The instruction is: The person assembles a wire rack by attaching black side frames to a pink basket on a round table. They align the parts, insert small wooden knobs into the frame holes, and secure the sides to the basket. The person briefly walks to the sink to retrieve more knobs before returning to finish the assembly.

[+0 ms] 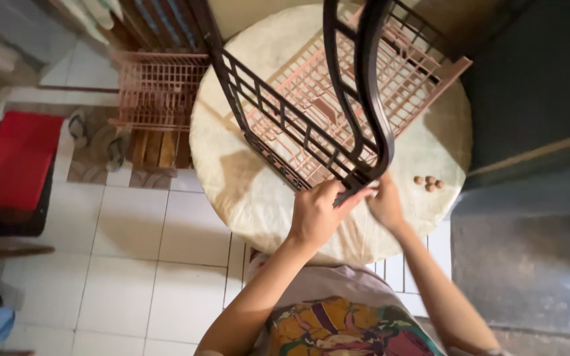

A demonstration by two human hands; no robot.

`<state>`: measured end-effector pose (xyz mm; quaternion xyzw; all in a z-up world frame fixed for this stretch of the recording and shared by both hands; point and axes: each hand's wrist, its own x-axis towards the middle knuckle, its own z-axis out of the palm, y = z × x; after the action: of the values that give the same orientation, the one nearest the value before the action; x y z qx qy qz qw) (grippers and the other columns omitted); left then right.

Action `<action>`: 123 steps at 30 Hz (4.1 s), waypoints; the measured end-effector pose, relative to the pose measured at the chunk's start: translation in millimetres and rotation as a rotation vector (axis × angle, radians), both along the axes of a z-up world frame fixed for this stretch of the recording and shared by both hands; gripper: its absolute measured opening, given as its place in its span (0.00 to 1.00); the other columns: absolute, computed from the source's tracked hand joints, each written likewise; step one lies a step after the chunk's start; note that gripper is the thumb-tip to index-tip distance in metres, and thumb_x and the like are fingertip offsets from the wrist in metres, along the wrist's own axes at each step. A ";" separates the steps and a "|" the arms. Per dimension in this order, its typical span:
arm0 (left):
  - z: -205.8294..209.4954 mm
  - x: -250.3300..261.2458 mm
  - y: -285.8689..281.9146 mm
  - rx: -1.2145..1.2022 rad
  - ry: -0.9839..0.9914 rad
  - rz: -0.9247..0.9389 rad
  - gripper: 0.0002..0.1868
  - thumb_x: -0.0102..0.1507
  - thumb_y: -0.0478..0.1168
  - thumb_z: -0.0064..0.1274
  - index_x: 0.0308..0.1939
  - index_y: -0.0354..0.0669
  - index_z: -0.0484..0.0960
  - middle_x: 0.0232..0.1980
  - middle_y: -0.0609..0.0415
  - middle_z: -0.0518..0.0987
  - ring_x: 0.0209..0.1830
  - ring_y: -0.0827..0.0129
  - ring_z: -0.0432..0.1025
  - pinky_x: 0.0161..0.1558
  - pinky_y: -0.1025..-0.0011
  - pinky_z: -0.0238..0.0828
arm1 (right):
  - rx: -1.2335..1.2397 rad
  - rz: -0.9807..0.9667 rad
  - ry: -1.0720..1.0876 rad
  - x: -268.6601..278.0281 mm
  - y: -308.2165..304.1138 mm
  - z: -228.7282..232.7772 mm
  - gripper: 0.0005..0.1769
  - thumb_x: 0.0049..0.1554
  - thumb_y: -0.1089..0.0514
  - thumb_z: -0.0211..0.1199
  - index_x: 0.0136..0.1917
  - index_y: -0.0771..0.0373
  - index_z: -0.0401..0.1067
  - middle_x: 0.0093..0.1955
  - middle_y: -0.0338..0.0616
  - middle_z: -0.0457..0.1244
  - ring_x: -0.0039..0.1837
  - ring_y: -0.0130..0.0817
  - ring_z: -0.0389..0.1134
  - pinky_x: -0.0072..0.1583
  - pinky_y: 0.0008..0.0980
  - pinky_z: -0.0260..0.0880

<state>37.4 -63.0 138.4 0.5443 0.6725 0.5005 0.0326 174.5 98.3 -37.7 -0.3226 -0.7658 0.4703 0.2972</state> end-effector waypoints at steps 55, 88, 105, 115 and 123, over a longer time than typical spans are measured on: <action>-64.3 -85.3 49.4 -0.536 0.245 -0.833 0.07 0.62 0.35 0.58 0.44 0.44 0.86 0.42 0.50 0.85 0.43 0.56 0.80 0.42 0.62 0.75 | 0.102 -0.827 -0.314 21.3 -3.6 -72.2 0.10 0.61 0.65 0.60 0.56 0.62 0.69 0.51 0.56 0.61 0.51 0.57 0.66 0.51 0.49 0.69; -121.6 -133.5 82.0 -0.581 0.101 -1.248 0.12 0.59 0.47 0.65 0.38 0.42 0.87 0.35 0.47 0.85 0.33 0.60 0.81 0.36 0.65 0.75 | 0.208 -1.688 0.143 -212.8 -205.8 6.0 0.10 0.59 0.67 0.70 0.54 0.67 0.74 0.49 0.47 0.69 0.49 0.34 0.75 0.52 0.30 0.76; -121.9 -138.1 85.8 -0.605 0.156 -1.292 0.15 0.62 0.51 0.62 0.38 0.42 0.86 0.31 0.47 0.84 0.29 0.58 0.80 0.33 0.62 0.73 | -0.054 -1.547 -0.159 -205.5 -201.6 0.6 0.12 0.68 0.55 0.58 0.54 0.68 0.70 0.44 0.53 0.69 0.42 0.42 0.71 0.45 0.40 0.69; -124.6 -135.2 87.1 -0.537 0.157 -1.274 0.13 0.61 0.48 0.61 0.39 0.42 0.86 0.32 0.47 0.85 0.31 0.58 0.81 0.34 0.63 0.74 | -0.320 -1.481 0.506 -203.6 -190.8 -70.3 0.24 0.76 0.46 0.47 0.50 0.65 0.73 0.38 0.45 0.65 0.40 0.35 0.65 0.44 0.35 0.67; -128.9 -134.9 83.5 -0.501 0.197 -1.259 0.13 0.60 0.47 0.63 0.39 0.41 0.85 0.34 0.44 0.84 0.34 0.51 0.80 0.37 0.58 0.73 | -0.126 -1.612 -0.242 -209.3 -207.4 -25.8 0.18 0.61 0.49 0.60 0.55 0.65 0.66 0.37 0.41 0.67 0.33 0.40 0.69 0.37 0.40 0.65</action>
<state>-97.5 20.5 9.5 0.8508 0.3230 0.1636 0.3808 -34.8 -109.1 -63.5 -0.8389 -0.2976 0.1159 0.4408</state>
